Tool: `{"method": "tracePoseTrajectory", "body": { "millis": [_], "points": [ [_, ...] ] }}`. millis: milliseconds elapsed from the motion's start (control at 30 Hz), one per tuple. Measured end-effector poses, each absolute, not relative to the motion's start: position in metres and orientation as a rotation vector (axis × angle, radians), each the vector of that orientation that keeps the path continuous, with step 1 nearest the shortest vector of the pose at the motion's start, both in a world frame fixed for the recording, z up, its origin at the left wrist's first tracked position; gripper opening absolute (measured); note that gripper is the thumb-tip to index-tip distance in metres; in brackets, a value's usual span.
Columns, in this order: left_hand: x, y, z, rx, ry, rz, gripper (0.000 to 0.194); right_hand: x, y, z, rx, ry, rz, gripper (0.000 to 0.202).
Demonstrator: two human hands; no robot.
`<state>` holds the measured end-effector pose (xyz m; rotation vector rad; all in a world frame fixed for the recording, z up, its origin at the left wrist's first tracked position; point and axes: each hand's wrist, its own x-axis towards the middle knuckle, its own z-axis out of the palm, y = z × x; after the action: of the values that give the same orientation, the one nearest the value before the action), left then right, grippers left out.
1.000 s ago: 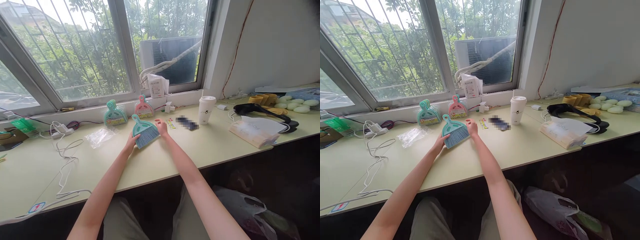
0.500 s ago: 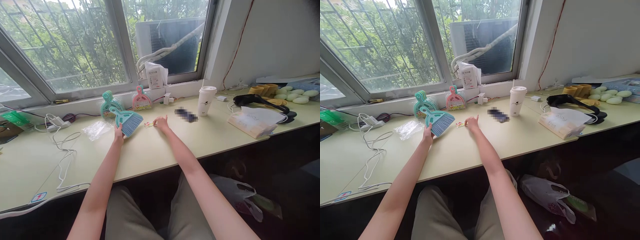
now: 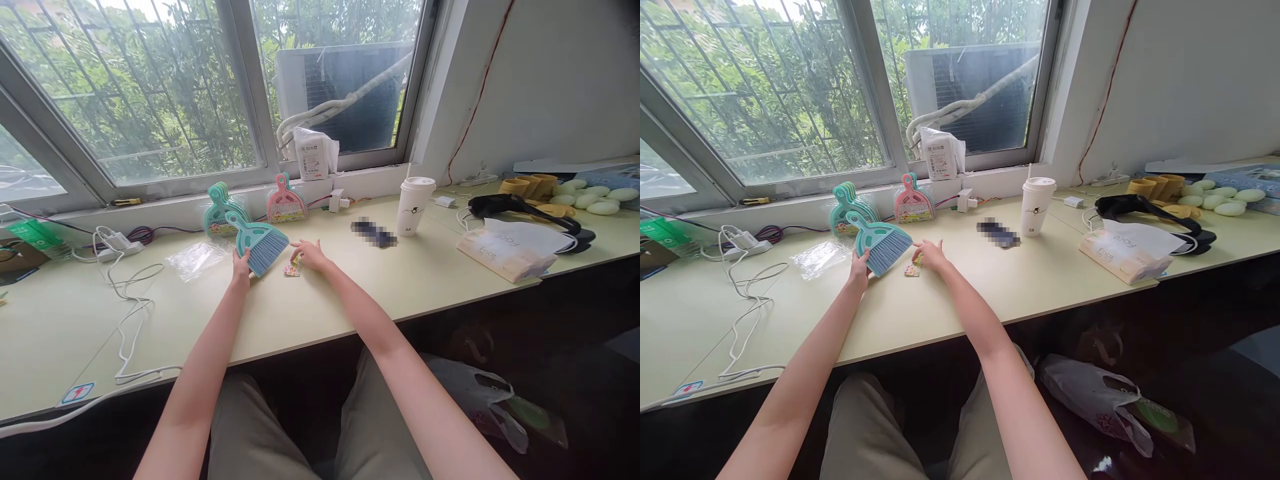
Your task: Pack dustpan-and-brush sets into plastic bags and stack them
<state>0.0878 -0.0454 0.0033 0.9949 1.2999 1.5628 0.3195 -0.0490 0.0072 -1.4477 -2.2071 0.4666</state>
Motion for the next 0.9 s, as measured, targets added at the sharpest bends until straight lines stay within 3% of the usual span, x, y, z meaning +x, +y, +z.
{"method": "tracePoseTrajectory", "body": {
  "millis": [67, 200, 367, 600, 800, 900],
  "points": [
    [0.088, -0.046, 0.003, 0.998, 1.293, 1.561, 0.035, 0.317, -0.05, 0.008, -1.488, -2.174, 0.479, 0.034],
    [0.088, -0.047, 0.004, 1.003, 1.295, 1.557, 0.035, 0.315, -0.05, 0.002, -1.411, -2.3, 0.516, 0.049],
    [0.09, -0.049, 0.003, 1.02, 1.308, 1.547, 0.033, 0.32, -0.046, -0.003, -1.578, -2.288, 0.394, 0.05],
    [0.09, -0.048, 0.002, 1.043, 1.285, 1.531, 0.034, 0.329, -0.04, 0.004, -1.702, -2.042, 0.314, 0.027],
    [0.103, -0.05, -0.002, 0.971, 1.246, 1.434, 0.043, 0.315, -0.047, 0.028, -1.557, -1.401, 0.407, 0.063],
    [0.116, -0.057, -0.003, 1.015, 1.095, 1.416, 0.046, 0.289, -0.062, 0.03, -1.469, -1.599, 0.34, 0.06]
  ]
}}
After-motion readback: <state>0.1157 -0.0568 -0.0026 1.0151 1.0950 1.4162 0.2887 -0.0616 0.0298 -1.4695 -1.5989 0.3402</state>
